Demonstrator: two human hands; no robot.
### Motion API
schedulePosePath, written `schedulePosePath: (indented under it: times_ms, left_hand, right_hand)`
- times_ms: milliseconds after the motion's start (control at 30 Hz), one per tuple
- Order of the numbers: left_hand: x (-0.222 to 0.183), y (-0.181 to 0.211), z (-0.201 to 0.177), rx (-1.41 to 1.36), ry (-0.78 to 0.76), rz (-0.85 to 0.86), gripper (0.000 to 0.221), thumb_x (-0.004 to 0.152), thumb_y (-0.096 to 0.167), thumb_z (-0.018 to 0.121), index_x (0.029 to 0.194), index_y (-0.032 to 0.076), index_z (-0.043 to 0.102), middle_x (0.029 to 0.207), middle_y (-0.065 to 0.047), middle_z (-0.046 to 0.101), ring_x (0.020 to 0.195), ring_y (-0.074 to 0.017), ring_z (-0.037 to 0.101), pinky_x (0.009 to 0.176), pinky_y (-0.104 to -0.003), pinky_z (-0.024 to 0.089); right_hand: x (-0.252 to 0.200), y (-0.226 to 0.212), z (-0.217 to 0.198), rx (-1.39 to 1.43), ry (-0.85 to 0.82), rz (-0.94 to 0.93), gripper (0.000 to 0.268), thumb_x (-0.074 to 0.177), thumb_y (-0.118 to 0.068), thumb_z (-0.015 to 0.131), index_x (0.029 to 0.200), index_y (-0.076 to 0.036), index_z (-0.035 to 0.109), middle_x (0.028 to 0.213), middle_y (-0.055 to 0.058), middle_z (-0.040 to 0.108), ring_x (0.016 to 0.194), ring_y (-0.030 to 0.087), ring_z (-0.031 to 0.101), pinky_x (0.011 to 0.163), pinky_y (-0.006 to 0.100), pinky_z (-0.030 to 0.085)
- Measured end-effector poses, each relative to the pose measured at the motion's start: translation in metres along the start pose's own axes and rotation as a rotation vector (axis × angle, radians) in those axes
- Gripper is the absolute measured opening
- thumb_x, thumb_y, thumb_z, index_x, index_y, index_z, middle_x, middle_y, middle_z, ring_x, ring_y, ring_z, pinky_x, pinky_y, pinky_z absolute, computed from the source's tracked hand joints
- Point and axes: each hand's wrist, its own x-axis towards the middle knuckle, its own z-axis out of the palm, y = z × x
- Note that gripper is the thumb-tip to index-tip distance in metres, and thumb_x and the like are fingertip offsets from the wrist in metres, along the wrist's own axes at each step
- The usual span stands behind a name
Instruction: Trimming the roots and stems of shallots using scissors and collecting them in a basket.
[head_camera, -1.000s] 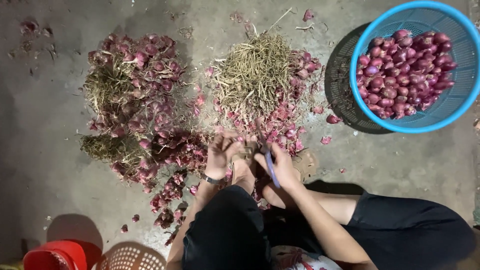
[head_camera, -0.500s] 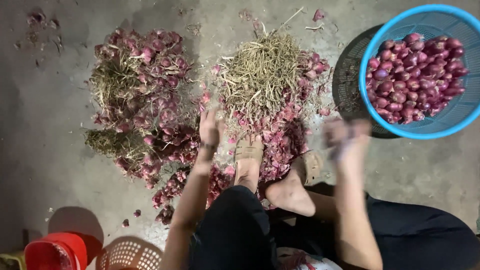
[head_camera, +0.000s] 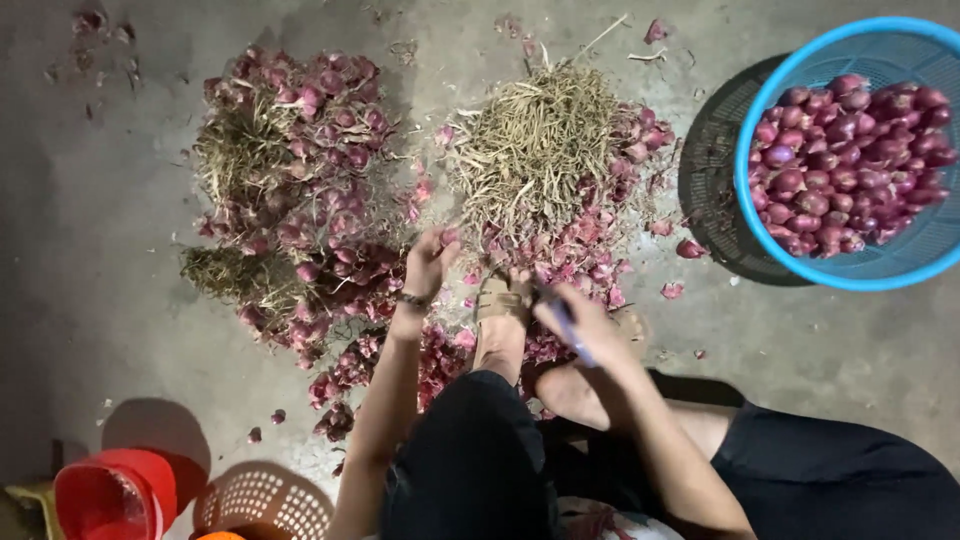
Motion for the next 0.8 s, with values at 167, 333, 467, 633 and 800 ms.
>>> schedulePosePath:
  times_ms: [167,333,467,633,800]
  left_hand:
    - [-0.017,0.020,-0.005,-0.478,-0.125,-0.415,0.031,0.090,0.013,0.080,0.116,0.000,0.071,0.101,-0.011,0.072,0.085,-0.0197,0.069,0.072,-0.031,0.062]
    - [-0.024,0.021,0.004,-0.525,-0.196,-0.475,0.028,0.090,0.011,0.079,0.112,-0.003,0.069,0.101,-0.015,0.072,0.086,-0.0230,0.072,0.075,-0.035,0.063]
    - [-0.026,0.037,-0.003,-0.434,-0.229,-0.412,0.027,0.091,0.013,0.077,0.112,-0.002,0.069,0.098,-0.015,0.071,0.082,-0.0251,0.073,0.067,-0.030,0.062]
    - [-0.047,0.083,0.005,-0.516,-0.258,-0.354,0.035,0.090,0.011,0.079,0.119,-0.003,0.066,0.104,-0.017,0.071,0.091,-0.0222,0.071,0.076,-0.031,0.063]
    - [-0.067,0.170,0.012,-0.654,-0.291,-0.328,0.054,0.086,0.010,0.082,0.132,-0.004,0.060,0.108,-0.015,0.069,0.092,-0.0173,0.068,0.081,-0.026,0.062]
  right_hand:
    - [0.035,0.023,0.045,-0.085,-0.239,-0.027,0.063,0.091,-0.074,0.054,0.116,-0.016,0.062,0.099,0.027,0.069,0.105,0.050,0.066,0.088,0.053,0.049]
    - [0.044,0.016,0.043,-0.086,-0.200,-0.086,0.056,0.089,-0.066,0.060,0.117,-0.018,0.063,0.097,0.026,0.071,0.103,0.050,0.067,0.086,0.054,0.051]
    - [0.050,0.016,0.042,-0.148,-0.194,-0.126,0.049,0.084,-0.055,0.068,0.115,-0.018,0.064,0.100,0.025,0.073,0.102,0.049,0.068,0.086,0.054,0.054]
    - [0.019,-0.017,0.037,0.300,-0.006,-0.049,0.041,0.084,-0.033,0.079,0.117,-0.015,0.064,0.091,0.016,0.071,0.087,0.031,0.071,0.076,0.042,0.060]
    - [-0.004,-0.050,0.017,0.722,0.134,-0.205,0.049,0.083,-0.014,0.086,0.123,-0.013,0.056,0.104,0.012,0.076,0.091,0.013,0.068,0.081,0.032,0.060]
